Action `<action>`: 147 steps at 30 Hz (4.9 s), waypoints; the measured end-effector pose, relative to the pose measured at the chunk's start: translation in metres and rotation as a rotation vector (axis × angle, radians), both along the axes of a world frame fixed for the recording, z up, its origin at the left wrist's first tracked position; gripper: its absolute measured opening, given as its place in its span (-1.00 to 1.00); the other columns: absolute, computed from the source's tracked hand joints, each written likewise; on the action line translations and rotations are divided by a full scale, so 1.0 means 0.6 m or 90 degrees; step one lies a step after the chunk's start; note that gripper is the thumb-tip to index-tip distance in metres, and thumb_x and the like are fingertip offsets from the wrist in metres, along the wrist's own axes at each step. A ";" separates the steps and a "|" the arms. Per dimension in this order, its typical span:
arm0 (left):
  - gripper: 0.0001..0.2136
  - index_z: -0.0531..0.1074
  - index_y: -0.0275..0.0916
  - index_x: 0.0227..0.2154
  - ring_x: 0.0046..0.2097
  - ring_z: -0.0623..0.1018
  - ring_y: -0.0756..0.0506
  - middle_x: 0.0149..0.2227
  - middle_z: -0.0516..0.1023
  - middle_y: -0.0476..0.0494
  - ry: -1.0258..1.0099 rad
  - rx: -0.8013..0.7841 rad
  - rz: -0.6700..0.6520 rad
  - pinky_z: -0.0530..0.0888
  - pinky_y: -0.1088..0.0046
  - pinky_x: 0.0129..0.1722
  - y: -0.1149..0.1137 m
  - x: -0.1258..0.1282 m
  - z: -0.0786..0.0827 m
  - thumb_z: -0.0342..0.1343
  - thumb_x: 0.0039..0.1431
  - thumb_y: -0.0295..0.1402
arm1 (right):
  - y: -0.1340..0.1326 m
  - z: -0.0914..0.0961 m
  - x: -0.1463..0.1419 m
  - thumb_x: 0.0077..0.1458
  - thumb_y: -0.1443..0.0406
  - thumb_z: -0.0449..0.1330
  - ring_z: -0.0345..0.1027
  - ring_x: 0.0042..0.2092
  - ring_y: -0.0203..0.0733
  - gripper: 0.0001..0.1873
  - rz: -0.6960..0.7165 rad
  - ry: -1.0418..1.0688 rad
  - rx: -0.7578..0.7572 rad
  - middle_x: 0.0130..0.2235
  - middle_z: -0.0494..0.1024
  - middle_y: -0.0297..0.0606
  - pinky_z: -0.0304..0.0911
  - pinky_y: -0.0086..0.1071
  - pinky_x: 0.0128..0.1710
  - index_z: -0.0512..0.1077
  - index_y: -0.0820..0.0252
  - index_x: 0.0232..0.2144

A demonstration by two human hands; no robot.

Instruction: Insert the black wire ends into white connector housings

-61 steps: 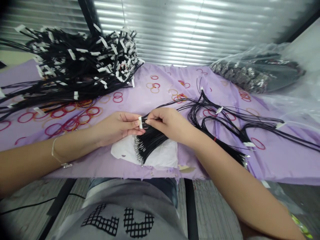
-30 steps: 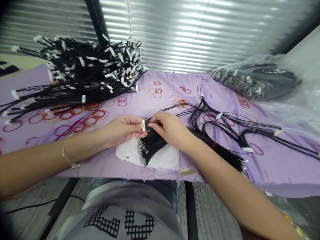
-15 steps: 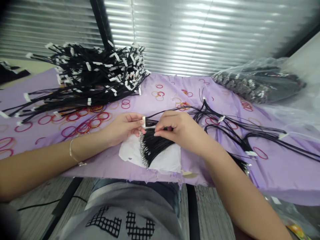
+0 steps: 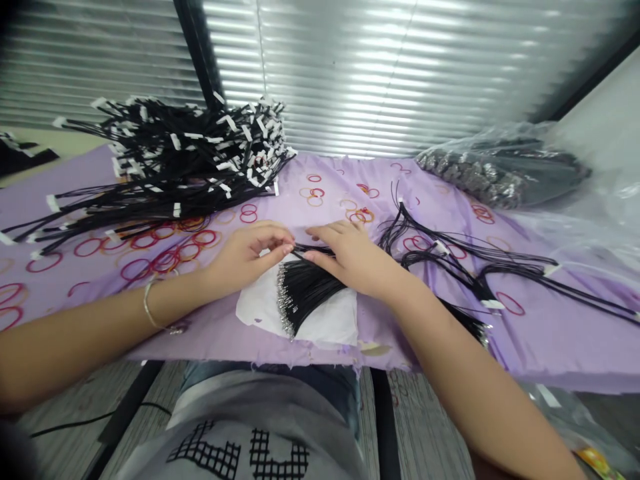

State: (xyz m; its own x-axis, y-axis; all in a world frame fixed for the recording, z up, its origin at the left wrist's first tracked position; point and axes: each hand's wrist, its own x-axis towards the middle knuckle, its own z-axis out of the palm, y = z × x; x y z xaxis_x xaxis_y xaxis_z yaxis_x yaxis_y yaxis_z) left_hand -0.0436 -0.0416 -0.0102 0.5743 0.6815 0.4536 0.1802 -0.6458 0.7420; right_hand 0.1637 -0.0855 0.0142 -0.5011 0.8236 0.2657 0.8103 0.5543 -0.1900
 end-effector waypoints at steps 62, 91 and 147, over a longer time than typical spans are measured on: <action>-0.86 0.40 -0.39 -0.43 -0.44 0.53 0.08 -0.45 0.50 -0.07 -0.188 -0.729 0.006 0.47 0.59 -0.31 -0.015 0.017 0.010 0.00 0.07 -0.68 | -0.001 -0.002 -0.024 0.04 0.15 0.11 0.06 -0.53 -0.42 -0.71 -0.151 0.304 -0.279 -0.56 0.30 -0.36 -0.05 -0.48 -0.53 0.44 0.29 -0.45; -0.82 0.46 -0.39 -0.30 -0.39 0.54 0.07 -0.40 0.55 -0.12 -0.146 -0.705 -0.035 0.49 0.57 -0.29 -0.022 0.017 -0.008 0.05 0.04 -0.65 | -0.006 -0.004 -0.030 0.01 0.30 0.11 0.24 -0.51 -0.39 -0.84 -0.161 0.200 -0.162 -0.52 0.45 -0.36 0.06 -0.46 -0.50 0.45 0.24 -0.50; -0.84 0.44 -0.39 -0.30 -0.36 0.47 0.11 -0.36 0.50 -0.09 -0.206 -0.738 -0.107 0.37 0.57 -0.22 -0.009 0.013 -0.007 -0.06 0.18 -0.56 | -0.012 -0.011 -0.030 0.03 0.30 0.20 0.31 -0.37 -0.32 -0.91 -0.070 0.228 0.045 -0.42 0.46 -0.29 0.17 -0.43 -0.33 0.46 0.23 -0.40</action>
State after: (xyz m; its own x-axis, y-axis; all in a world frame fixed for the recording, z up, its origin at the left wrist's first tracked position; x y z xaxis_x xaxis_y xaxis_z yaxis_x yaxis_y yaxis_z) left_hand -0.0356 -0.0473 -0.0147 0.6672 0.7062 -0.2369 -0.1428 0.4335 0.8898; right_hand 0.1459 -0.0926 0.0073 -0.2755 0.8408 0.4660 0.7555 0.4891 -0.4358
